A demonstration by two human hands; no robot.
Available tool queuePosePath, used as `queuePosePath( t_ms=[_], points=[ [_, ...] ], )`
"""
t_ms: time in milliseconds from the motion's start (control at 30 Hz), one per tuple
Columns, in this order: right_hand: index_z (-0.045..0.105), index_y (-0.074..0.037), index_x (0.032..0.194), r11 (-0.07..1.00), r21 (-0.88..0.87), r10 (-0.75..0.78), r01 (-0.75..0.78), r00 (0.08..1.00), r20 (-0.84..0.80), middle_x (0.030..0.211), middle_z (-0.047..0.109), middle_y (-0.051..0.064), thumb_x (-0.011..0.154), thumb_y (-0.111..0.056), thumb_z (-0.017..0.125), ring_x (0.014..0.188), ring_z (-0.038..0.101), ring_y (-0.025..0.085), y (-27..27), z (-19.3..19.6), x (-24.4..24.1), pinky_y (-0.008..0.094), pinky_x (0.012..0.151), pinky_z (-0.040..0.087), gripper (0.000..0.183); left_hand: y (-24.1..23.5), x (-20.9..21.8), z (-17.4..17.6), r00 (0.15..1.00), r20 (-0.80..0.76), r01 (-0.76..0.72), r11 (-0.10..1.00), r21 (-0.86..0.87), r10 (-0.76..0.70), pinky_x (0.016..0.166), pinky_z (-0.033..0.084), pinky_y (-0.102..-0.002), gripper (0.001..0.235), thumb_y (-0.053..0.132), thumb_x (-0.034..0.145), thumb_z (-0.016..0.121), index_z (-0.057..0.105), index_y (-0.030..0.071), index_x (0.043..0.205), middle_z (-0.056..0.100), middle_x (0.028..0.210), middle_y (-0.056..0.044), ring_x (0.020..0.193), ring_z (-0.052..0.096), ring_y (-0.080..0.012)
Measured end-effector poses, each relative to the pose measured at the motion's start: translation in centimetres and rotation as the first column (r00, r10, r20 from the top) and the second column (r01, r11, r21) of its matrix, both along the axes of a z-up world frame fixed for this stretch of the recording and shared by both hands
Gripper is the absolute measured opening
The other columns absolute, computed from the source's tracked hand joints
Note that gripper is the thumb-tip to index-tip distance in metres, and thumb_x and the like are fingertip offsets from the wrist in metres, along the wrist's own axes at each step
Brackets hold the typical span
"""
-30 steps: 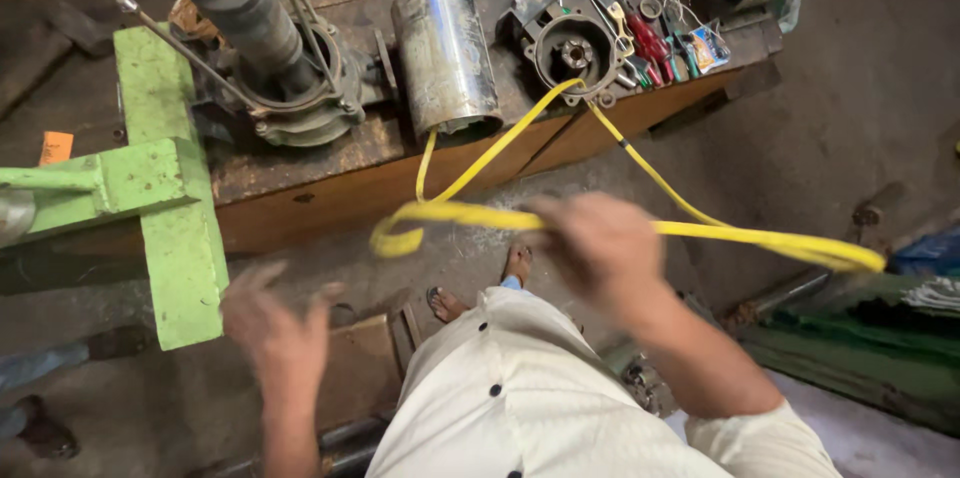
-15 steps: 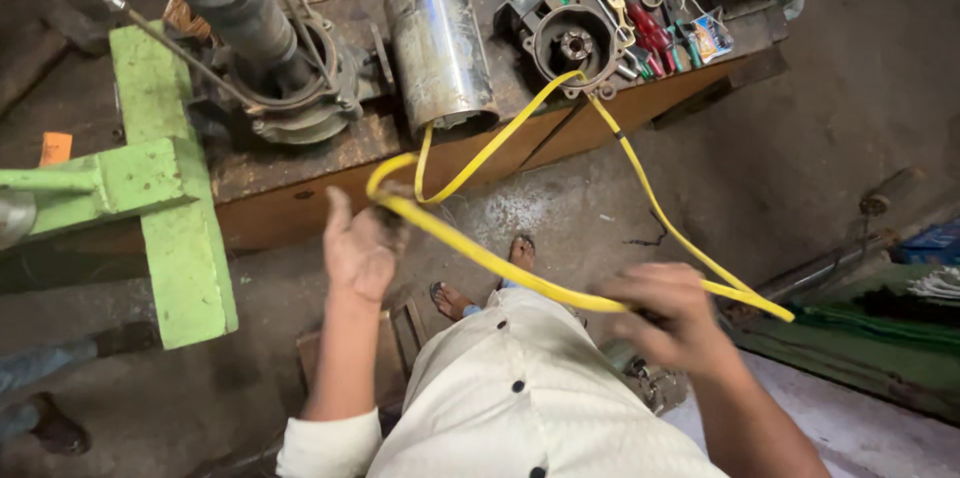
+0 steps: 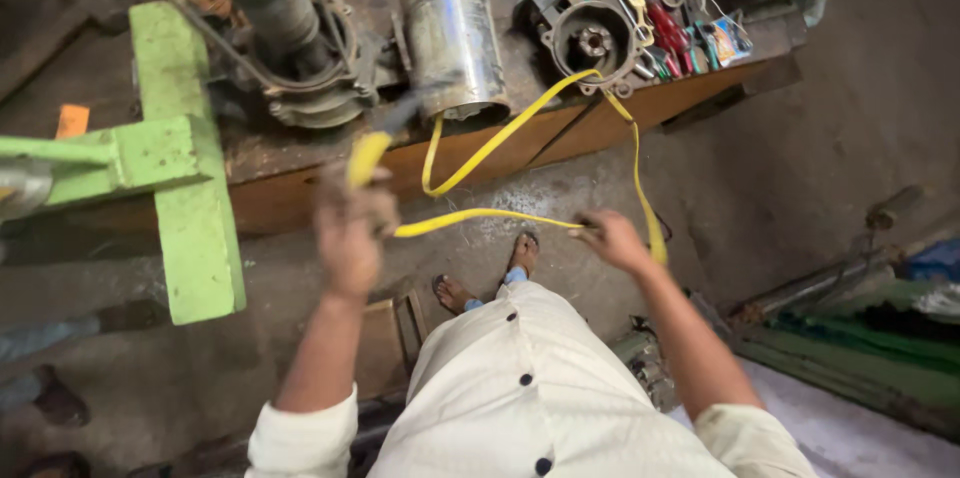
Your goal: The person uses a hammer to tap a cylindrical motor housing, then removes a motor end cap. They strip the insulation from a yellow cable using pliers and a knife, then insert the stripped ends into the motor housing.
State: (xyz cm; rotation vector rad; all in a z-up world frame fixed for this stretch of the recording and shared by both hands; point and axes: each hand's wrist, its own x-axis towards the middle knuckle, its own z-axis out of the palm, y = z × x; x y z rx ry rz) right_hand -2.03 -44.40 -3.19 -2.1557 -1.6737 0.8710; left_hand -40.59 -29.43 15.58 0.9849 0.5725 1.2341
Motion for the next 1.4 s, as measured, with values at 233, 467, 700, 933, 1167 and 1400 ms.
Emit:
queuePosePath(
  t_ms=[233, 467, 700, 933, 1167, 1400],
  points=[
    [0.075, -0.011, 0.109, 0.900, 0.216, 0.385, -0.379, 0.923, 0.016, 0.103, 0.074, 0.013, 0.088, -0.032, 0.075, 0.090, 0.071, 0.035, 5.3, 6.4, -8.8, 0.045, 0.076, 0.056, 0.030, -0.8, 2.3, -0.9, 0.939, -0.342, 0.096, 0.973, 0.212, -0.019, 0.064, 0.039, -0.024, 0.032, 0.036, 0.117, 0.048, 0.061, 0.007, 0.116, 0.048, 0.076, 0.005, 0.069, 0.045, -0.0050],
    [0.054, -0.014, 0.136, 0.960, 0.120, 0.022, 0.253, 0.359, -0.933, 0.111, 0.074, 0.004, 0.091, -0.045, 0.066, 0.090, 0.073, 0.021, 9.1, 20.8, -11.7, 0.037, 0.083, 0.062, 0.056, -2.5, 1.2, -0.7, 0.873, -0.485, 0.200, 0.940, 0.278, -0.042, 0.058, 0.039, -0.024, 0.030, 0.034, 0.112, 0.052, 0.064, 0.007, 0.116, 0.049, 0.071, 0.006, 0.064, 0.044, -0.0042],
    [0.063, -0.001, 0.131, 0.998, 0.057, 0.051, 0.011, 0.302, -0.952, 0.088, 0.062, 0.004, 0.106, -0.025, 0.067, 0.074, 0.056, 0.012, 9.8, 25.5, -12.1, 0.026, 0.064, 0.046, 0.035, -2.0, -0.1, -1.2, 0.856, -0.516, 0.172, 0.960, 0.219, -0.035, 0.056, 0.036, -0.024, 0.029, 0.033, 0.112, 0.052, 0.065, 0.007, 0.116, 0.047, 0.069, 0.006, 0.062, 0.042, -0.0033],
    [0.067, -0.005, 0.120, 0.986, 0.103, 0.164, -0.128, 0.814, -0.557, 0.085, 0.070, 0.001, 0.099, -0.022, 0.064, 0.072, 0.064, 0.008, 8.0, 26.3, -11.4, 0.027, 0.064, 0.054, 0.027, -1.2, -0.9, 2.3, 0.676, -0.733, 0.325, 0.924, 0.204, -0.076, 0.069, 0.052, -0.031, 0.029, 0.030, 0.110, 0.053, 0.065, 0.004, 0.115, 0.066, 0.079, -0.007, 0.071, 0.065, -0.0173],
    [0.066, -0.003, 0.113, 0.814, 0.280, 0.574, -0.509, 0.778, -0.255, 0.096, 0.070, 0.017, 0.102, -0.021, 0.064, 0.087, 0.070, 0.035, 5.0, 29.5, -9.9, 0.043, 0.076, 0.055, 0.021, -2.5, -0.2, 8.0, 0.487, -0.865, 0.549, 0.813, 0.195, -0.121, 0.075, 0.058, -0.041, 0.033, 0.034, 0.094, 0.068, 0.073, 0.004, 0.108, 0.077, 0.102, -0.018, 0.089, 0.075, -0.0361],
    [0.061, -0.004, 0.112, 0.983, 0.125, 0.186, -0.137, 0.753, -0.632, 0.096, 0.075, 0.011, 0.096, -0.019, 0.066, 0.078, 0.077, 0.020, 4.1, 29.2, -5.8, 0.038, 0.070, 0.063, 0.023, -4.1, 3.4, 7.8, 0.587, -0.804, 0.360, 0.860, 0.362, 0.093, 0.065, 0.059, -0.038, 0.030, 0.031, 0.091, 0.074, 0.072, 0.003, 0.103, 0.076, 0.090, -0.015, 0.075, 0.076, -0.0308]
  ],
)
